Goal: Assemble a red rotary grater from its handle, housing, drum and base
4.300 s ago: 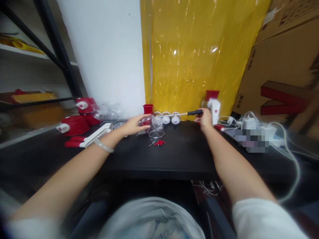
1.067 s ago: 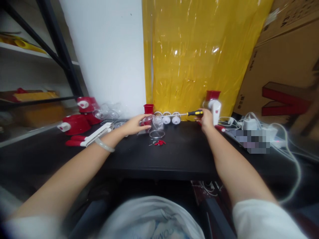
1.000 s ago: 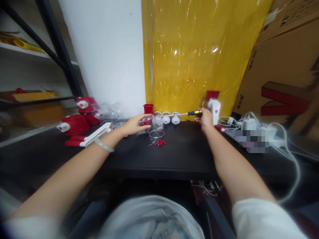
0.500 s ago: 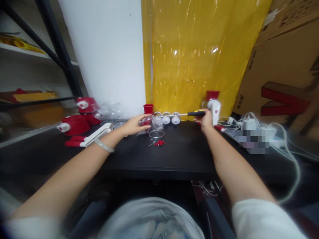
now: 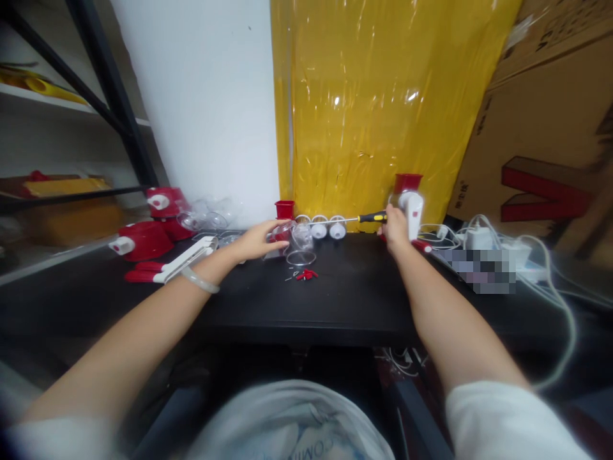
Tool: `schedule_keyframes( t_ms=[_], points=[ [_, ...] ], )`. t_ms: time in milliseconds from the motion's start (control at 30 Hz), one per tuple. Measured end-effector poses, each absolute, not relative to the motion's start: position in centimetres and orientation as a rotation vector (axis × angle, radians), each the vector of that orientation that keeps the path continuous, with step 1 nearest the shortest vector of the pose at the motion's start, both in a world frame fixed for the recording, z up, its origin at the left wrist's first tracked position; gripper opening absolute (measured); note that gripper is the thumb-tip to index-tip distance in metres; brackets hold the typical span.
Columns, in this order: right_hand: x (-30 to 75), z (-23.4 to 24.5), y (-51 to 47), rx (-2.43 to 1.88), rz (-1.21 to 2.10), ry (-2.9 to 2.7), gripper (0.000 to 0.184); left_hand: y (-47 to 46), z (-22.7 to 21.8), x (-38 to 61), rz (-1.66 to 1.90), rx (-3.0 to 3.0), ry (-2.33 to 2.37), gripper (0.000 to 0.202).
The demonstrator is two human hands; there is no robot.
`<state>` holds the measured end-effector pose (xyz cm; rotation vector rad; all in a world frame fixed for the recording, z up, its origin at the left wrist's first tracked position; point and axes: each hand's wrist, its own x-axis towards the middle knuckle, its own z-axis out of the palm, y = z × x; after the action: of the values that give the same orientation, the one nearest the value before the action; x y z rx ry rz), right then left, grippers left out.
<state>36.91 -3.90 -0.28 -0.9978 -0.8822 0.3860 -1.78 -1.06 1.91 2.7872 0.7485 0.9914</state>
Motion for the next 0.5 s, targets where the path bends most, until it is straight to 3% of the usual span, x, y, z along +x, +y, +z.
schedule_keyframes(
  t_ms=[200, 500],
  points=[
    [36.5, 0.1, -4.4, -1.045, 0.432, -0.824, 0.038, -1.3, 2.0, -1.8, 0.981, 2.778, 0.757, 0.061],
    [35.8, 0.7, -5.0, -1.011, 0.561, -0.761, 0.019, -1.0, 1.9, -1.8, 0.981, 2.791, 0.741, 0.062]
  ],
)
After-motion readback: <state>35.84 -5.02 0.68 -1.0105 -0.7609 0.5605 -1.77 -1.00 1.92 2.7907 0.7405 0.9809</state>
